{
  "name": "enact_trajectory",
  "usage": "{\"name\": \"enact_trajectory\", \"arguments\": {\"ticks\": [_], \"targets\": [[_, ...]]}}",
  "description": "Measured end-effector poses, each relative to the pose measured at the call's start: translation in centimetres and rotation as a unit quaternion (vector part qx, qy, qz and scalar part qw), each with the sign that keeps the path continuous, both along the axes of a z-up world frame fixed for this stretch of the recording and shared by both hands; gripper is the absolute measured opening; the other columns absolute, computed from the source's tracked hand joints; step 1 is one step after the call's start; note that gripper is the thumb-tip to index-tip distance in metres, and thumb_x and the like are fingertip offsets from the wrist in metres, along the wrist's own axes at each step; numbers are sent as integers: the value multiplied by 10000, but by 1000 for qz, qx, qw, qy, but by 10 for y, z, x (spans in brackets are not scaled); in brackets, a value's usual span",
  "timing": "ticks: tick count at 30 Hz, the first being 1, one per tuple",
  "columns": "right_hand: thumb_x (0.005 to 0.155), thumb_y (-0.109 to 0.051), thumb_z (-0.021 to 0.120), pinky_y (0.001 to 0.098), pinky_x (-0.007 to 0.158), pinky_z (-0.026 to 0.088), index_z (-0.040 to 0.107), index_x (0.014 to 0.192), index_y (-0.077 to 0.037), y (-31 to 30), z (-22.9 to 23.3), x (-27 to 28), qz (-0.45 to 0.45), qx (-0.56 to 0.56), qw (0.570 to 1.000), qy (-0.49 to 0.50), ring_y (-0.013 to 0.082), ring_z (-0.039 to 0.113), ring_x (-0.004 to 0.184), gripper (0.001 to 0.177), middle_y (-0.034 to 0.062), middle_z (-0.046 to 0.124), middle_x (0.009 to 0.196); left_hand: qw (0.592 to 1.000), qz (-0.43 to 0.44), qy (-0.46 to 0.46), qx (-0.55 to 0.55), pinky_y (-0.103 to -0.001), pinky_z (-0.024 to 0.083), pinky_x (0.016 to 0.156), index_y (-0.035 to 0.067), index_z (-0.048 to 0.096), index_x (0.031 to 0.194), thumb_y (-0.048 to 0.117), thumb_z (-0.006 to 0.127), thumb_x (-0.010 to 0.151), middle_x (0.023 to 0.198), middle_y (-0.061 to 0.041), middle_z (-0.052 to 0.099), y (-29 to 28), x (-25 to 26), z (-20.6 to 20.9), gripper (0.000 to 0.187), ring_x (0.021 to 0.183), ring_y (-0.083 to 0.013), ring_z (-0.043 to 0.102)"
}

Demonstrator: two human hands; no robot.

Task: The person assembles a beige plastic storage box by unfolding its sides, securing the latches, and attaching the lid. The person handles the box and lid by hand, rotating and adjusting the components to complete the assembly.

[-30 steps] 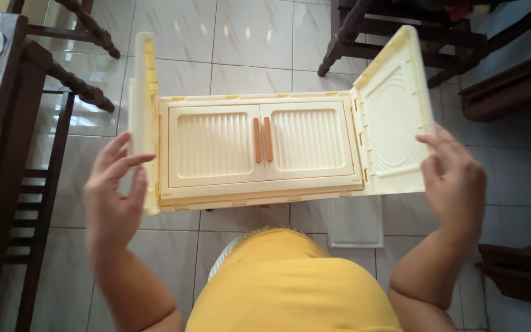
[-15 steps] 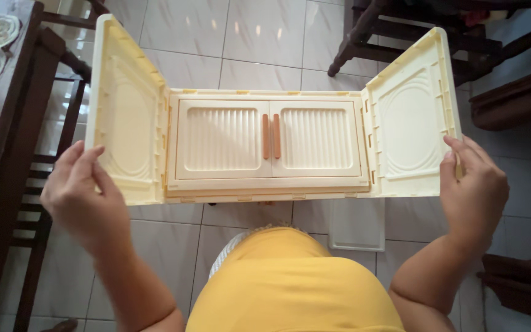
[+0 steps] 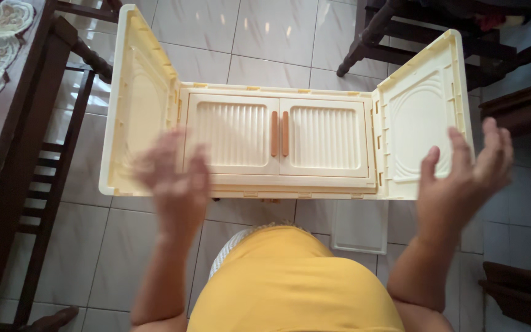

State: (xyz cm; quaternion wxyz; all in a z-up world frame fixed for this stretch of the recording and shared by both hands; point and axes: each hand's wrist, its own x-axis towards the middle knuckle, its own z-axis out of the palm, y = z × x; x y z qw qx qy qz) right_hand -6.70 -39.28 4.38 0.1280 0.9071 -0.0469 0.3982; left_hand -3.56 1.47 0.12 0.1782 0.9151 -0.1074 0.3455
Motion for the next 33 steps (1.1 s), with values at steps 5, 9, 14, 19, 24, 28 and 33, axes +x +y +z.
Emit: {"name": "enact_trajectory", "arguments": {"ticks": [5,9,14,19,24,28,33], "targets": [[844,61,707,447,1019,518,671,1150,-33,50,-45,23,298,294,906,62,283,680,1019,322,105,682,1032,973,-149,137,-112,-430,512,895,62,728,1061,103,698,935,1043,-105,727,-60,43,-46,136,958,-277,688],[911,-29,718,307,663,591,732,996,-30,92,-95,77,293,365,864,186,190,731,734,87,136,742,938,946,-137,250,-152,-395,556,817,45,724,1064,147,670,940,1015,-117,738,-94,75,-91,169,879,-278,713],[926,-163,724,304,632,579,749,1005,1,114,-137,106,245,438,826,257,190,737,693,183,127,749,830,917,-136,268,-262,-399,579,801,-31,661,1198,118,662,941,1073,-179,712,-118,95,-130,297,900,-292,728],[887,-279,767,313,583,563,733,1050,-17,123,-155,122,176,509,781,316,187,735,624,310,102,740,722,908,-123,261,-305,-391,586,776,-39,659,1200,101,719,878,1079,-189,708,-123,103,-141,357,879,-290,731],[853,-285,809,321,613,562,749,910,-12,129,-168,128,173,466,817,292,202,719,624,285,98,739,708,905,-121,287,-291,-374,593,759,-4,673,1178,110,743,871,1060,-149,714,-127,107,-140,335,879,-259,742],[831,-256,825,320,622,564,742,856,-12,129,-176,132,171,470,817,285,195,721,636,259,98,741,716,920,-103,265,-268,-403,572,749,-15,651,1237,86,777,832,978,-167,703,-132,111,-143,437,837,-301,709],[810,-238,829,313,609,569,737,846,-11,129,-178,132,168,503,804,269,182,728,629,247,93,741,705,898,-111,294,-308,-397,574,743,-34,625,1276,83,778,806,914,-154,710,-131,118,-149,508,817,-284,721]]}}
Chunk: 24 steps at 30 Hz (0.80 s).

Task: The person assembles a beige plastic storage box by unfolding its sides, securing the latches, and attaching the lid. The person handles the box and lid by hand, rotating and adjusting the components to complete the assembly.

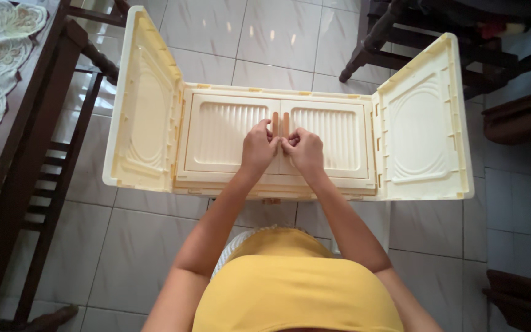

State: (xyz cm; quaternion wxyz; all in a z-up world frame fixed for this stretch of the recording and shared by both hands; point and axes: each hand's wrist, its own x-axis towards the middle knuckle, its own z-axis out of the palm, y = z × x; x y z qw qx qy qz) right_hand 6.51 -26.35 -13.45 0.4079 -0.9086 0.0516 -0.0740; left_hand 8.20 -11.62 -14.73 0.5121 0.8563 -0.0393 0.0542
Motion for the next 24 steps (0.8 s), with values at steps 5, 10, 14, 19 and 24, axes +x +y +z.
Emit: {"name": "enact_trajectory", "arguments": {"ticks": [5,10,14,19,24], "targets": [[817,-226,818,311,601,569,738,848,-13,4,6,-5,-10,21,1000,-8,177,728,619,230,90,740,699,1000,-2,-3,3,-384,575,717,-41,632,1260,93,797,791,904,-153,715,1,2,3,515,790,-273,725],[841,-220,801,323,614,567,739,846,-11,5,23,-2,-8,-2,1000,-24,193,725,627,218,97,739,702,1000,-12,8,-3,-376,581,697,-42,631,1266,125,784,812,897,-157,725,3,4,20,507,779,-264,734],[893,-263,737,355,652,572,741,879,-12,3,38,-1,14,-27,1000,-9,224,727,673,252,107,740,737,999,-22,22,27,-392,581,697,-54,622,1254,170,791,828,911,-181,724,0,6,36,510,794,-287,731],[1000,-347,642,405,772,553,752,1050,-5,0,62,-4,72,-58,993,72,290,711,810,363,149,731,868,997,-43,52,33,-402,577,697,-61,566,1311,186,727,877,853,-190,749,2,15,52,524,773,-295,742],[862,-384,800,424,929,502,343,1507,-36,-10,92,-27,224,-14,971,78,355,606,1110,864,232,532,1235,987,-71,147,-6,-376,595,650,-60,537,1324,221,613,952,876,-174,746,3,26,69,472,687,-242,754]]}}
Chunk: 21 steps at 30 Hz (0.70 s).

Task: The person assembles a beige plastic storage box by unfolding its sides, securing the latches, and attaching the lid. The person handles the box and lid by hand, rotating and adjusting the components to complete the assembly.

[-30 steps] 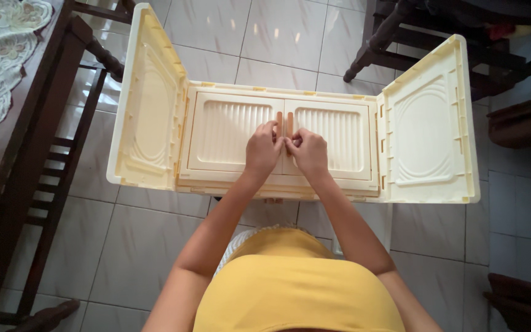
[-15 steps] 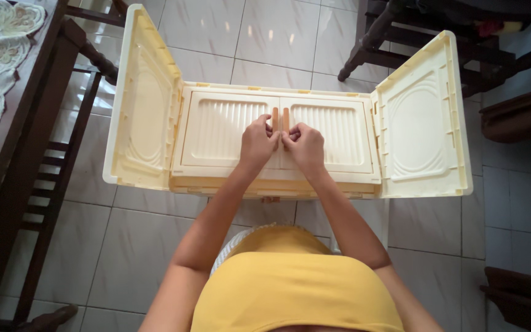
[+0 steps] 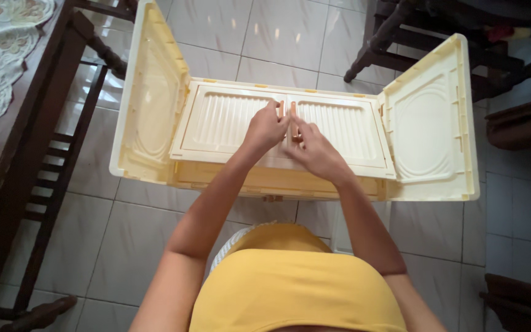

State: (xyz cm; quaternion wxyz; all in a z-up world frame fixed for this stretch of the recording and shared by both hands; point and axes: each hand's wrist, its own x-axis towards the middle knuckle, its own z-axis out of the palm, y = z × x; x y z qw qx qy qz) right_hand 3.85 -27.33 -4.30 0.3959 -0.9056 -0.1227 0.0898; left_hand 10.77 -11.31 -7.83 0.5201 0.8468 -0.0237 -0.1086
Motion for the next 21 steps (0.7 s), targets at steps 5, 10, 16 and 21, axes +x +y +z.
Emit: {"name": "enact_trajectory", "arguments": {"ticks": [5,10,16,21], "targets": [[600,-245,945,446,1033,437,437,1452,-102,8,16,-20,66,-165,981,-71,411,506,1236,1002,220,449,1359,999,1,49,-8,-365,583,655,-53,490,1361,228,611,937,901,-198,748,3,5,9,523,702,-243,750],[585,-118,895,439,1015,483,652,1191,-105,12,35,-20,73,-213,953,-204,356,607,1151,653,165,603,1309,1000,-10,25,-14,-358,587,706,-39,514,1348,261,613,942,955,-210,762,8,6,20,514,794,-239,758],[691,-227,891,427,842,540,718,1000,-96,3,77,-1,61,-124,957,-255,323,692,969,377,68,733,1081,971,74,-214,70,-423,546,846,32,624,1266,246,639,967,1125,-175,720,15,-13,72,368,934,-315,721],[756,-244,890,430,771,539,720,1029,-79,0,102,23,20,-106,959,-262,331,700,911,361,89,731,1056,897,157,-398,114,-465,481,955,44,627,1252,152,646,968,1202,-125,687,31,-47,129,305,1063,-309,677]]}}
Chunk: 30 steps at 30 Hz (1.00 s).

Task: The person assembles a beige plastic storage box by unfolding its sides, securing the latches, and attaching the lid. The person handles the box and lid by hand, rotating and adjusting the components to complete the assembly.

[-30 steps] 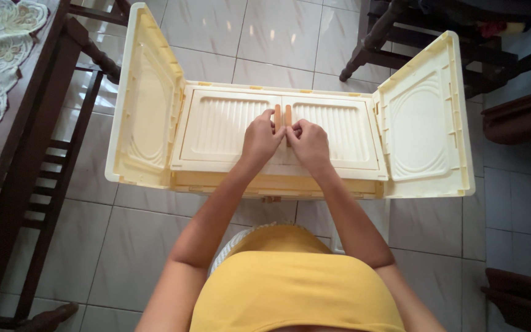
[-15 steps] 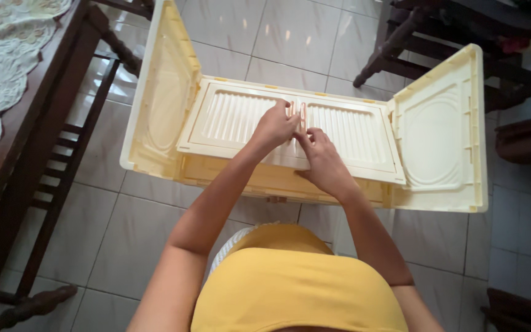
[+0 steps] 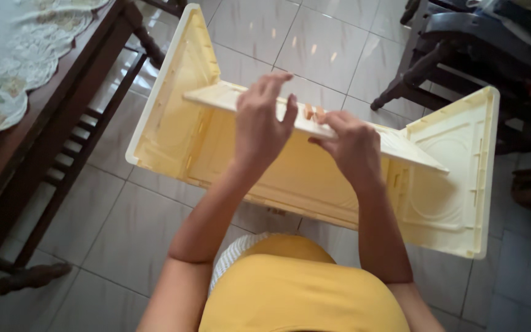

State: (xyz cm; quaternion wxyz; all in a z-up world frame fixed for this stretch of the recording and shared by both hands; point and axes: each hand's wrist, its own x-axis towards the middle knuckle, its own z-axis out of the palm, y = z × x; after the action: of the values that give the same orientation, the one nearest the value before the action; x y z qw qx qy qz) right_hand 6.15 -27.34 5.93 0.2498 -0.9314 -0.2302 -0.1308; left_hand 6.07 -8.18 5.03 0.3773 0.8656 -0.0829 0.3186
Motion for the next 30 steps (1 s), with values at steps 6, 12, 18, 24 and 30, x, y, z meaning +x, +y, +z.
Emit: {"name": "enact_trajectory", "arguments": {"ticks": [6,12,18,24,30], "targets": [[816,-161,835,424,822,512,715,1066,-71,8,14,23,96,1,992,-80,301,694,966,291,79,734,1071,999,37,-28,-4,-450,498,1021,47,626,1265,114,664,1009,1240,-136,686,49,-49,55,267,1178,-329,660],[914,-12,736,425,967,427,682,1223,-74,42,12,37,60,-38,988,-134,259,664,1063,320,69,716,1103,995,41,-66,61,-389,522,1012,73,632,1293,47,668,1012,1286,-118,695,130,-95,84,285,1162,-274,676],[888,65,642,404,1028,417,625,1385,-62,99,11,71,44,-98,980,-170,245,633,1128,514,77,679,1191,993,-77,57,-64,-363,578,975,32,626,1322,32,628,1013,1269,-125,716,230,-13,77,309,1143,-213,710],[915,-11,677,410,1029,423,615,1403,-48,145,9,104,49,-107,978,-174,252,625,1132,493,81,668,1188,972,-139,167,-87,-383,534,1071,25,540,1427,151,645,1019,1453,-155,596,256,105,11,439,1320,-276,593],[989,-168,730,421,989,441,621,1380,-47,178,14,130,54,-101,980,-164,262,631,1107,424,84,675,1187,948,-236,171,-130,-427,481,1112,28,533,1435,145,667,980,1445,-149,598,251,165,-14,489,1359,-277,565]]}}
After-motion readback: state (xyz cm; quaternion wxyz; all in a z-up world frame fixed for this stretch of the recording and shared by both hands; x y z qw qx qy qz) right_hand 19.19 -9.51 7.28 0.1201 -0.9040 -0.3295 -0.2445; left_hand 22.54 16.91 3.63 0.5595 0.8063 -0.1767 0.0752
